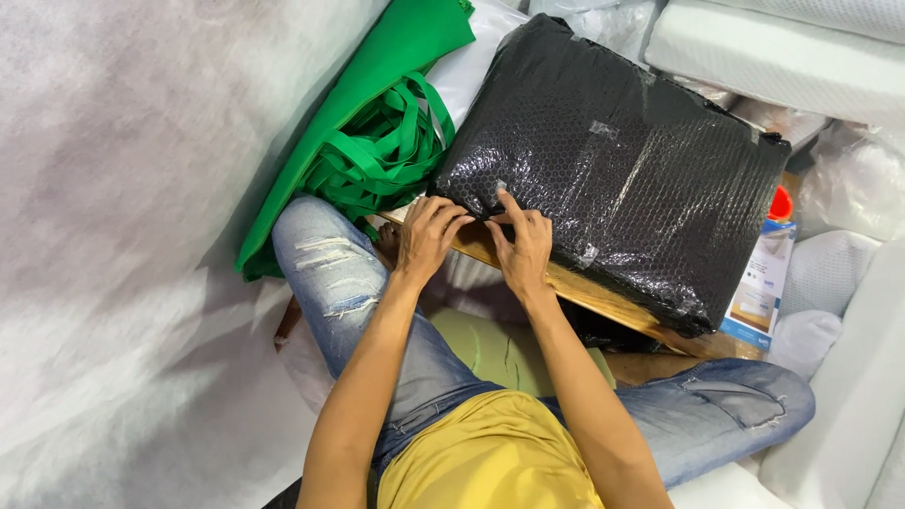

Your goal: The person removes a black bubble-wrapped package from a wooden board, places a white foam pad on the board, and wipes the foam with an orange cloth. The person then uses a lint roller to roll over the foam surface.

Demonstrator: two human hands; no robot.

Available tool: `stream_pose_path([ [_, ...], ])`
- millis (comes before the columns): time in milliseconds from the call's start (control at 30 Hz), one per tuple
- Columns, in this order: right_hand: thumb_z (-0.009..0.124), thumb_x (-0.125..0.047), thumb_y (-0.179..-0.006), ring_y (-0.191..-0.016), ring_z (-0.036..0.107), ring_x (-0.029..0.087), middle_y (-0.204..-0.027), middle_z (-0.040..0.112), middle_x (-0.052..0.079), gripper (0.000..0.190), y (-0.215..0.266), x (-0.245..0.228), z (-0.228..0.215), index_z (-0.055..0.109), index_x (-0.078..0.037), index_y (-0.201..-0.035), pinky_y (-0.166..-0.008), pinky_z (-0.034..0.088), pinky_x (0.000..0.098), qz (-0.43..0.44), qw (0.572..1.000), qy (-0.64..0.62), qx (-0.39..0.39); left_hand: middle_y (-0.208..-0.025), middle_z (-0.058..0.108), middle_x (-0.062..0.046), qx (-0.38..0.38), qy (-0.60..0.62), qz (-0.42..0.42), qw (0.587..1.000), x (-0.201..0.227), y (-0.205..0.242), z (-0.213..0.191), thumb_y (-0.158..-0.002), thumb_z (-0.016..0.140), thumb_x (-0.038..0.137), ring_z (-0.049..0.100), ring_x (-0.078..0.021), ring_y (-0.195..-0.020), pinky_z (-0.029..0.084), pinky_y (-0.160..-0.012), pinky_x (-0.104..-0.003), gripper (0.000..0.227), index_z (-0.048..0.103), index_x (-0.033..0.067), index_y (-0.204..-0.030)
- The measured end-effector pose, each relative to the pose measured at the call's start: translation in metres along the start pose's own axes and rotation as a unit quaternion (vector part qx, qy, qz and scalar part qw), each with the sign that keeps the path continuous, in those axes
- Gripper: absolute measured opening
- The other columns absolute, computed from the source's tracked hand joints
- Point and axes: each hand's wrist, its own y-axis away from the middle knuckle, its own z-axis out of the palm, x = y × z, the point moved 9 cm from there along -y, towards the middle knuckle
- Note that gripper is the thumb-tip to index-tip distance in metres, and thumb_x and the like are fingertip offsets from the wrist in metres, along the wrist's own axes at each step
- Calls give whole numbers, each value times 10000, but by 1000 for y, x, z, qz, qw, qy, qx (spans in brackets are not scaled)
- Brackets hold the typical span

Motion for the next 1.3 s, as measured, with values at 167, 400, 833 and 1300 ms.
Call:
stream_pose_path([
  [167, 841, -112, -878, -914, 631, 180, -941, 756, -22, 616, -2, 6, -3, 614, -156, -1449, -862, 456, 329, 21, 999, -42, -15, -879, 564, 5, 21, -2, -6, 1000, -2, -2, 2, -955, 747, 282, 612, -235, -812, 513, -699, -366, 127, 698, 166, -939],
  [400, 849, -248, -890, -1022, 468, 214, -1060, 641, -11, 670, -12, 9, -12, 560, -203, -1492, -955, 287, 404, 21, 998, 17, -60, -897, 505, 9, 38, 22, -44, 998, -9, -6, 0, -926, 778, 304, 584, -274, -806, 502, -694, -405, 174, 665, 174, -955],
  [833, 889, -236, -854, -975, 537, 185, -1009, 701, -13, 724, -9, 21, -10, 556, -163, -1494, -934, 291, 392, -1, 998, 5, -57, -1300, 447, -46, -34, -43, 55, 997, 7, -12, 12, -1010, 602, 431, 488, -312, -1114, 461, -896, -437, 208, 696, 412, -1194],
  [1300, 848, -134, -863, -892, 644, 211, -945, 784, -6, 554, -5, 11, -6, 668, -103, -1385, -867, 411, 379, -85, 994, -37, -62, -1071, 655, 8, -78, -44, 324, 942, 2, -17, 27, -1000, 656, 339, 613, -230, -1011, 489, -745, -346, 155, 723, 212, -943],
])
